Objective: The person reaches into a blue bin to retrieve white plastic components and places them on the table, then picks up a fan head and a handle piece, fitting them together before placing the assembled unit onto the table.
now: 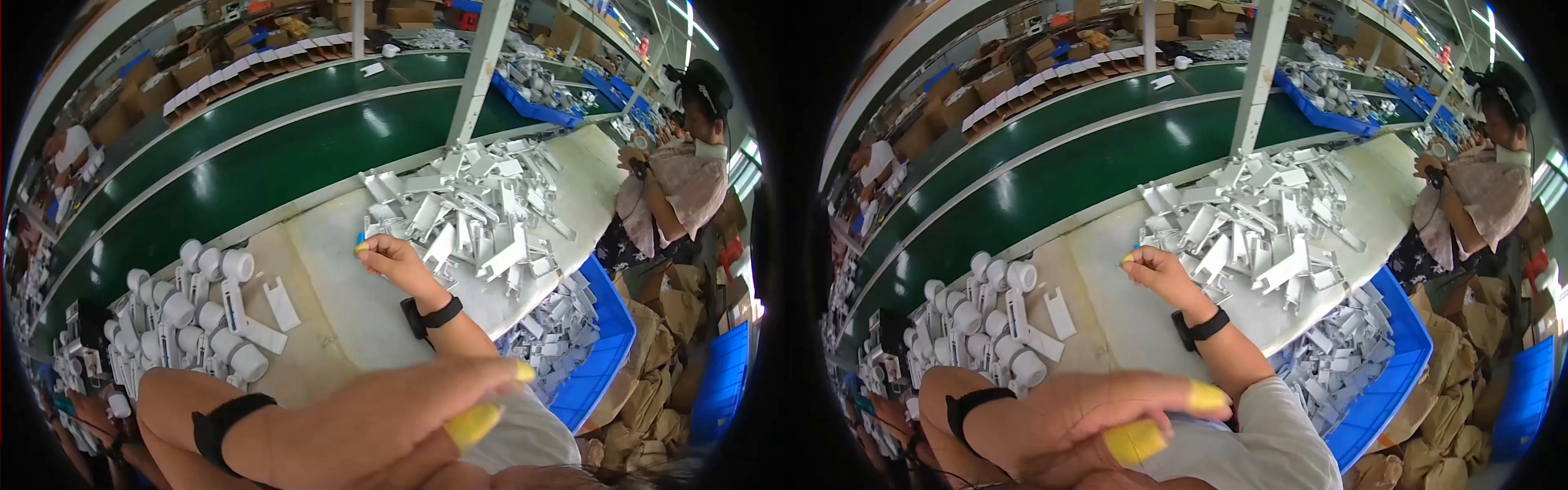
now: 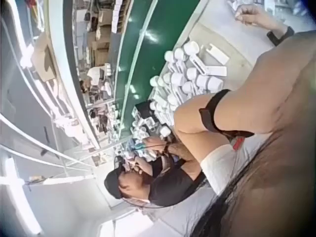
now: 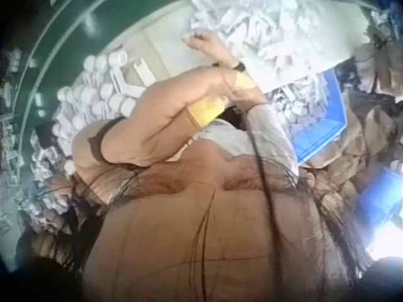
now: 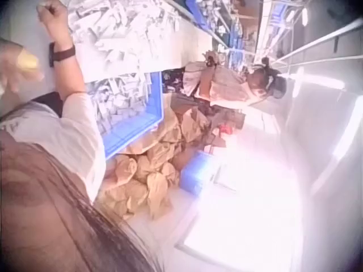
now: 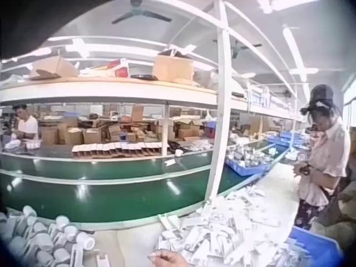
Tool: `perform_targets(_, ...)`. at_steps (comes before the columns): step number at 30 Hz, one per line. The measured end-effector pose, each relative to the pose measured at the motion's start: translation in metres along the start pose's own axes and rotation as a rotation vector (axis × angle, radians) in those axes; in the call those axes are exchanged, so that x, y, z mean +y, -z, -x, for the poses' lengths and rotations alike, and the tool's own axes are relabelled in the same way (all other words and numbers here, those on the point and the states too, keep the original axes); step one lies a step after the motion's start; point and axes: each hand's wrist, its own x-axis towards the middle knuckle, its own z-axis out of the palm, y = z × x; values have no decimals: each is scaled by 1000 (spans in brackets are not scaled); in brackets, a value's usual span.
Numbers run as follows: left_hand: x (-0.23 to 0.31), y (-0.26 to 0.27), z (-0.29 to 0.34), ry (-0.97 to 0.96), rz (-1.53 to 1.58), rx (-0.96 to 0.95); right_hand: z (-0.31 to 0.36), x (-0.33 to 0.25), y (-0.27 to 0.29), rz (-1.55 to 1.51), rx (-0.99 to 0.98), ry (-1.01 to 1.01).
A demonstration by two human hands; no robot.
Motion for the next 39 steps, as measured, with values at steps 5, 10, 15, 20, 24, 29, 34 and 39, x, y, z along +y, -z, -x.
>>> perform_targets(5, 13, -17, -46, 370, 472, -108, 11, -10, -20, -5, 71, -11)
perform_targets(10, -17, -33, -91, -2, -329, -515, 27, -27, -12, 95, 46, -5)
perform_targets(15, -14, -52, -88, -285, -944, -320, 23, -23, -11, 175, 50, 73)
perform_targets(20, -1, -71, -70, -591, -1249, 63, 20, -13, -2, 255, 79, 179)
perform_targets(24, 16, -82, -59, -777, -1566, 154, 23, -19, 4, 374, 90, 137)
perform_targets(29, -6, -55, -25, -632, -833, -139, 17, -12, -5, 390, 28, 124)
perform_targets(34, 68, -117, -33, -153, -349, 227, 23, -7, 5, 285, 96, 158)
perform_targets(39, 67, -101, 2, -510, -157, -19, 17, -11, 7, 333, 141, 201)
